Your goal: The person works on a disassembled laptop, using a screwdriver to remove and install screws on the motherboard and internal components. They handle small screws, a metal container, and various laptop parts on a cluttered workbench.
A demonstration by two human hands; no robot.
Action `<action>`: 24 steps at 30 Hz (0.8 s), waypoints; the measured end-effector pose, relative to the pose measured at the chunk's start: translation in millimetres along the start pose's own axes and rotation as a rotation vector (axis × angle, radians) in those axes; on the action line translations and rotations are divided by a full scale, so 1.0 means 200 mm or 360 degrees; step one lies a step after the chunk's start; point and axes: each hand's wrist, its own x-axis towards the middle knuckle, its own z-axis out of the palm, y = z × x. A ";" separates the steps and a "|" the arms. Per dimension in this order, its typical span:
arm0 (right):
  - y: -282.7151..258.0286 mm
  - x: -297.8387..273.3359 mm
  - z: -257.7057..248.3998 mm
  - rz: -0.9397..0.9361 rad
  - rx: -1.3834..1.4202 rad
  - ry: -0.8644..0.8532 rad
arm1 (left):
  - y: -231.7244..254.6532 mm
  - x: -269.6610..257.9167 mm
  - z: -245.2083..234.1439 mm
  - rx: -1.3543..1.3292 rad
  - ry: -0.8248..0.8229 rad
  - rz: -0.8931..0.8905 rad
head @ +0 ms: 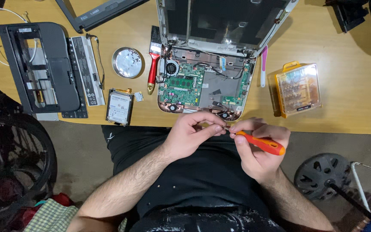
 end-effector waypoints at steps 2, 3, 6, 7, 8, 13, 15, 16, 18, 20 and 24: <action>0.01 -0.01 -0.01 0.0001 0.0004 -0.0014 | 0.03 0.00 0.01 0.0042 0.0010 0.0005; 0.02 -0.01 -0.01 0.0004 0.0007 -0.0029 | 0.05 0.01 0.01 0.0083 0.0021 0.0010; -0.01 0.01 0.00 0.0012 0.0018 -0.0015 | 0.11 0.03 0.00 0.0167 0.0016 0.0022; 0.00 0.01 0.00 0.0013 0.0018 -0.0014 | 0.11 0.03 -0.01 0.0167 0.0015 0.0022; 0.00 0.01 0.00 0.0036 0.0017 0.0019 | 0.10 0.03 -0.01 0.0142 0.0019 0.0012; 0.07 -0.02 -0.06 0.0178 0.0063 0.0136 | 0.02 0.05 -0.05 0.0140 0.0038 0.0010; 0.14 -0.01 -0.12 0.0177 -0.0025 0.0288 | -0.05 0.08 -0.09 0.0532 0.0055 0.0130; 0.21 -0.01 -0.15 0.0181 -0.0032 0.0296 | -0.05 0.08 -0.10 0.0529 0.0045 0.0125; 0.36 -0.02 -0.23 0.0177 0.0056 0.0407 | -0.07 0.10 -0.12 0.1073 -0.0059 0.0282; 0.47 -0.03 -0.26 0.0262 0.0125 0.0509 | -0.16 0.13 -0.15 0.1309 -0.0114 0.0453; 0.64 -0.05 -0.28 0.0397 0.0228 0.0664 | -0.20 0.21 -0.10 0.1878 -0.0234 0.0765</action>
